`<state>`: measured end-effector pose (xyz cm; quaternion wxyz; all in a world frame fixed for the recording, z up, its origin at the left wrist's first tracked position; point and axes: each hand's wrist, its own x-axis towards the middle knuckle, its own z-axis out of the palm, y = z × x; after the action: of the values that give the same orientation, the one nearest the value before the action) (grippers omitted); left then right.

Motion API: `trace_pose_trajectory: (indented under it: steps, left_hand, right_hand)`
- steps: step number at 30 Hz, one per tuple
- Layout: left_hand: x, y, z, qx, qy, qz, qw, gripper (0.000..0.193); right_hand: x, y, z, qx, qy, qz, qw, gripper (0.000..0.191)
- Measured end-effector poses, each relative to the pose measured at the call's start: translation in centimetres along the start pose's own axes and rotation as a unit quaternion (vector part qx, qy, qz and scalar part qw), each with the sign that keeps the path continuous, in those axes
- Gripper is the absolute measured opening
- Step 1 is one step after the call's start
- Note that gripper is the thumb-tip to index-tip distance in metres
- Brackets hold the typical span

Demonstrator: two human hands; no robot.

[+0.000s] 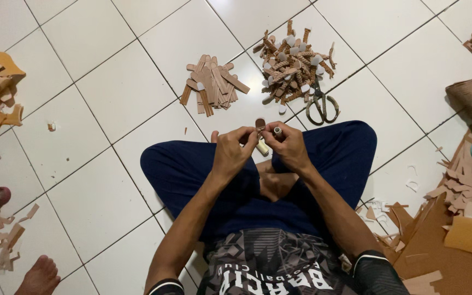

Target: The person sits on a tiled floor and repeatedly wraps a light-colored cord around flat wooden sticks. They hold the stick in one hand and wind the cord with the other, then place the finished pieces into a pile nearby. A pair of scissors and additional sticks are visible on the floor.

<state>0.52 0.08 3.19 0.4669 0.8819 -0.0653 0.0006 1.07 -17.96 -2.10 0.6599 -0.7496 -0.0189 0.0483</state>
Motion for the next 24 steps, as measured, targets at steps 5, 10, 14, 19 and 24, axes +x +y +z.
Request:
trace_pose_trajectory:
  steps: [5,10,14,19,24]
  left_hand:
    - [1.1,-1.9,-0.6,-0.013,-0.024,0.08,0.996,0.022]
    - [1.1,-3.9,-0.1,-0.306,-0.168,-0.105,0.931,0.025]
    - [0.4,-4.3,1.6,-0.389,-0.121,-0.154,0.9,0.027]
    - [0.3,-3.9,1.8,-0.424,-0.107,-0.14,0.888,0.029]
    - [0.4,-3.2,1.0,-0.307,-0.109,-0.102,0.94,0.032]
  right_hand:
    - [-0.3,-0.3,-0.5,-0.013,-0.025,0.001,1.0,0.014]
    - [-0.7,0.4,0.6,-0.205,0.08,-0.319,0.922,0.015]
    - [-0.9,1.7,1.9,0.028,0.081,-0.012,0.996,0.015]
    - [-0.9,2.7,1.4,0.113,0.048,0.025,0.992,0.02]
    - [-1.1,1.8,1.4,0.169,0.038,0.048,0.984,0.022]
